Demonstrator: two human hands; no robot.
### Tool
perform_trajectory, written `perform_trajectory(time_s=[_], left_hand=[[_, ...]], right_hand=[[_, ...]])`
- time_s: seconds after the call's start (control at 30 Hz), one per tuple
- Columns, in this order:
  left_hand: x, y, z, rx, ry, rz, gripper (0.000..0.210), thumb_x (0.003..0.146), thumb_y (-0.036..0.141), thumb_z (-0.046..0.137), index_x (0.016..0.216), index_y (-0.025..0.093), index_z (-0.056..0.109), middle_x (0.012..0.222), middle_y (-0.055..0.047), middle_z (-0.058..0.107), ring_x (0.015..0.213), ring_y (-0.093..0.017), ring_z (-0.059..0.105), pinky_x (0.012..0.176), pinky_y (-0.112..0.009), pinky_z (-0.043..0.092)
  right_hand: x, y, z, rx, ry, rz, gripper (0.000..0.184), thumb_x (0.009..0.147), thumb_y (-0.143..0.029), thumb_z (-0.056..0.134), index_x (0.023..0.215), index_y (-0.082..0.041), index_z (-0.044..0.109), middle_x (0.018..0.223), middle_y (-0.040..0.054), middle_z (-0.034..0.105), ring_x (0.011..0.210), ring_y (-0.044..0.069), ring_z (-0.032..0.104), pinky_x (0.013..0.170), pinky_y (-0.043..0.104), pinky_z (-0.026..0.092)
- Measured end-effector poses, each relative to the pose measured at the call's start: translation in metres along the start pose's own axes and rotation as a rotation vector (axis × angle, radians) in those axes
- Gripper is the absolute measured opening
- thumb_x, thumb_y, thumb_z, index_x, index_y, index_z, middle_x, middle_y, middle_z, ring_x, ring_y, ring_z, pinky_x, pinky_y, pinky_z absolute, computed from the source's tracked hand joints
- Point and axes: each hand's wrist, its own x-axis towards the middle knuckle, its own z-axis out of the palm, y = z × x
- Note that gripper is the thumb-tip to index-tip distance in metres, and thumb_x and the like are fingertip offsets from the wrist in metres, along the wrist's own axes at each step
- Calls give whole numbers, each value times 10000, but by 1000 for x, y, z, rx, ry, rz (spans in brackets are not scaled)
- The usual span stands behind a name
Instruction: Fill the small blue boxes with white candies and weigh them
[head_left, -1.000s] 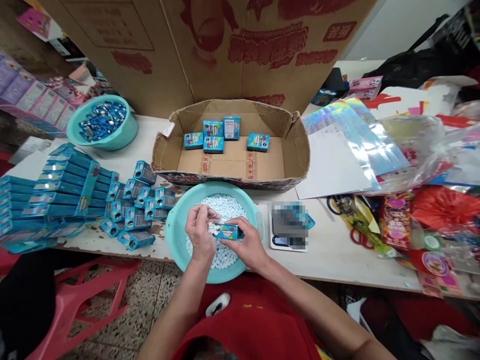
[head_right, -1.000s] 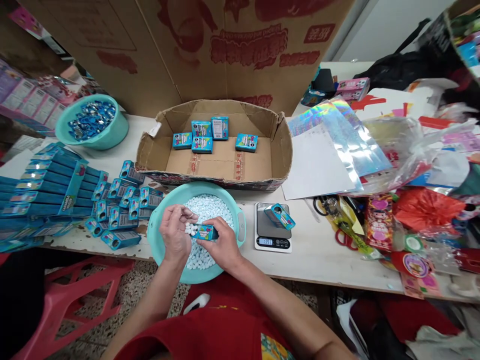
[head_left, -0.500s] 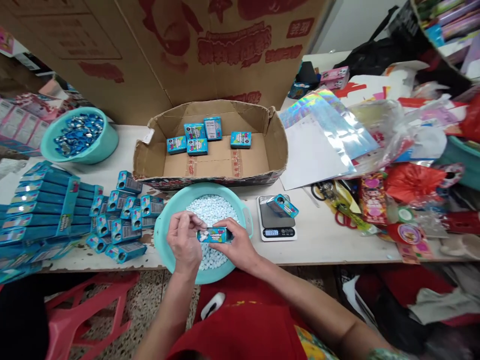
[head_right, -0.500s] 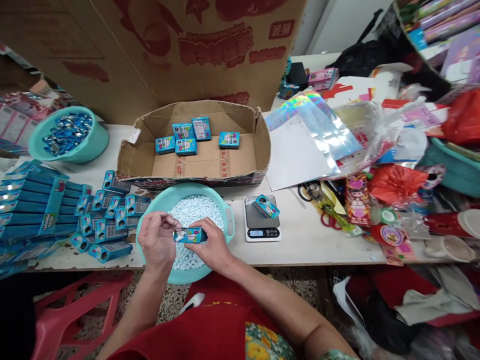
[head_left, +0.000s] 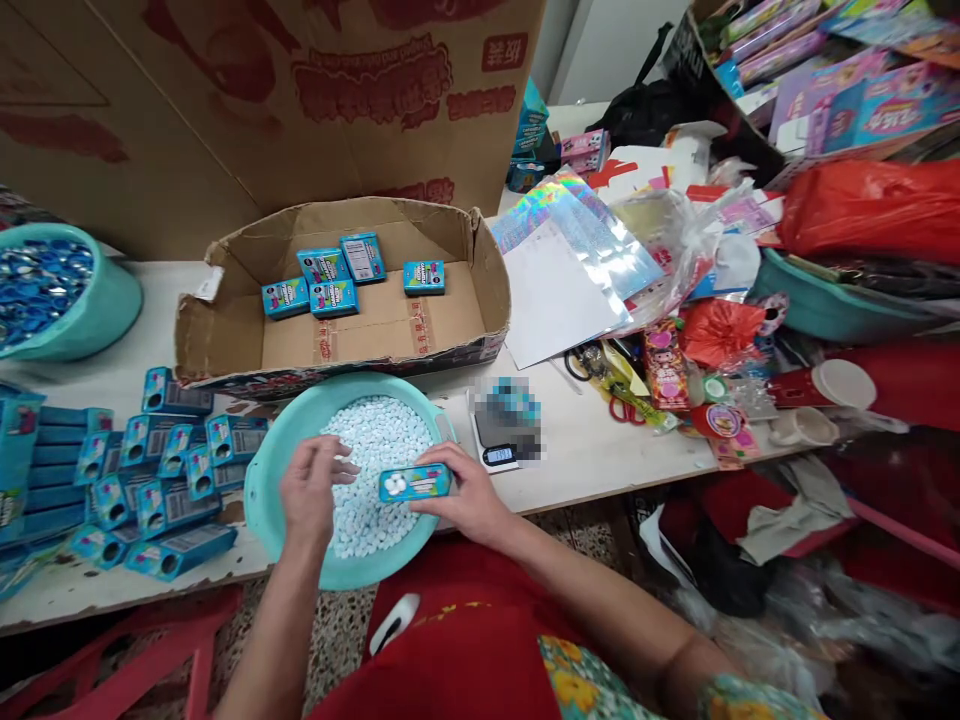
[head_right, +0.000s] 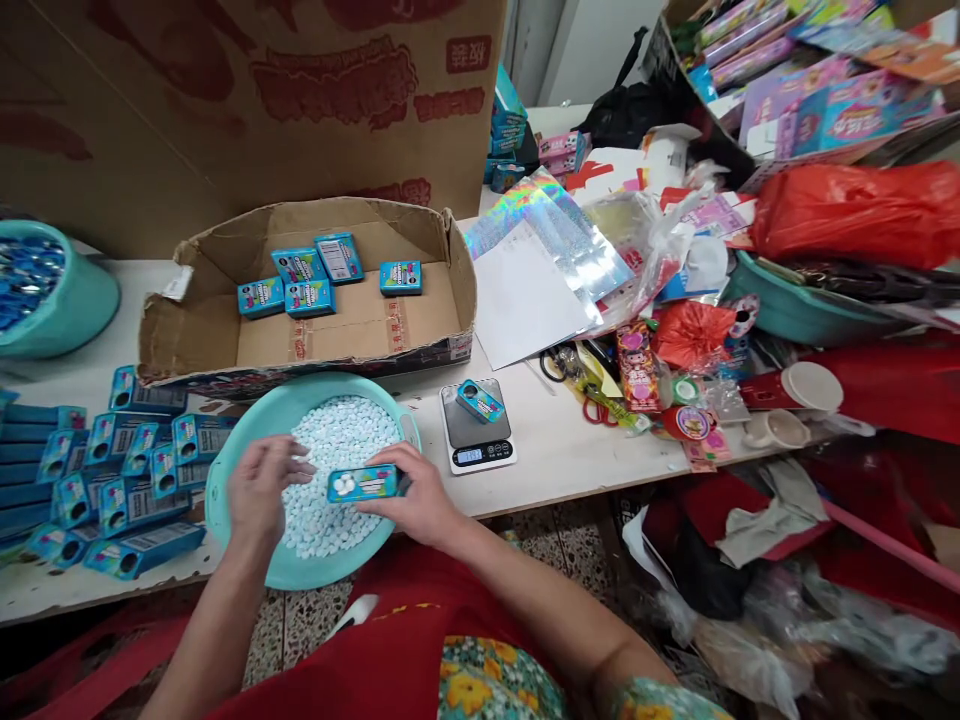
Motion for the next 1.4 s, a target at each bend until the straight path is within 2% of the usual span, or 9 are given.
perform_trajectory(time_s=[0.13,0.27,0.43,0.57,0.67,0.8,1.0,1.23,1.4], left_hand=[[-9,-51,14,778,-296,163,396,761,466,591,1060,207,609,1123,-128,575,1043,-314,519,860,-452,426],[-31,-74,41,1043,-397,270,368,855,481,436,986,182,608,998,-144,592,978,-313,530,803,-417,428],[-28,-79,45,828,-474,101,255,838,441,457,862,229,598,799,-47,611,708,-219,558,657,-302,411],[-16,-63,31,147,-359,-280,225,725,422,600,704,200,573,682,-8,554,581,-151,490,499,-229,366],[-11,-42,21,-429,-297,-524,224,697,394,615,759,183,568,734,-17,573,543,-126,492,403,-197,312],[-4,-35,19,-733,-193,-743,173,733,317,571,822,169,553,830,-52,608,645,-135,572,438,-187,402],[3,-34,13,-941,-105,-802,116,768,256,552,748,176,471,616,22,482,436,-65,440,332,-144,282],[-8,49,2,-1068,0,-449,201,764,337,573,673,172,502,528,32,440,416,-80,426,362,-176,314],[-10,57,13,-937,167,-139,216,759,305,614,646,157,505,582,18,492,529,-102,511,504,-226,433]], right_hand=[[-36,-10,-58,-35,230,81,377,689,-345,766,999,-220,592,1010,51,580,918,197,592,810,330,506],[-63,14,-115,-135,654,152,405,727,-344,719,1057,-200,533,1016,70,582,882,200,595,804,366,514],[-65,87,-171,-287,956,161,475,707,-428,695,1048,-163,496,988,77,581,869,206,582,844,422,487],[-71,111,-183,-360,956,158,508,710,-430,691,1082,-148,491,1089,121,558,991,248,558,923,492,433],[-70,97,-169,-601,886,6,626,692,-385,735,1198,-149,451,1296,171,437,1239,289,399,1048,527,301],[-37,78,-138,-698,696,-151,835,644,-375,787,1320,-150,353,1337,186,403,1264,295,375,1051,507,309],[26,50,-97,-484,514,34,424,743,-436,688,1037,-153,571,960,72,614,900,224,592,831,384,476],[27,-8,-13,-495,-16,-242,327,770,-327,712,1048,-208,587,983,57,622,921,212,586,814,336,473],[26,-2,39,-535,-121,-240,329,759,-305,727,1037,-193,593,957,66,637,912,236,586,804,356,471]])
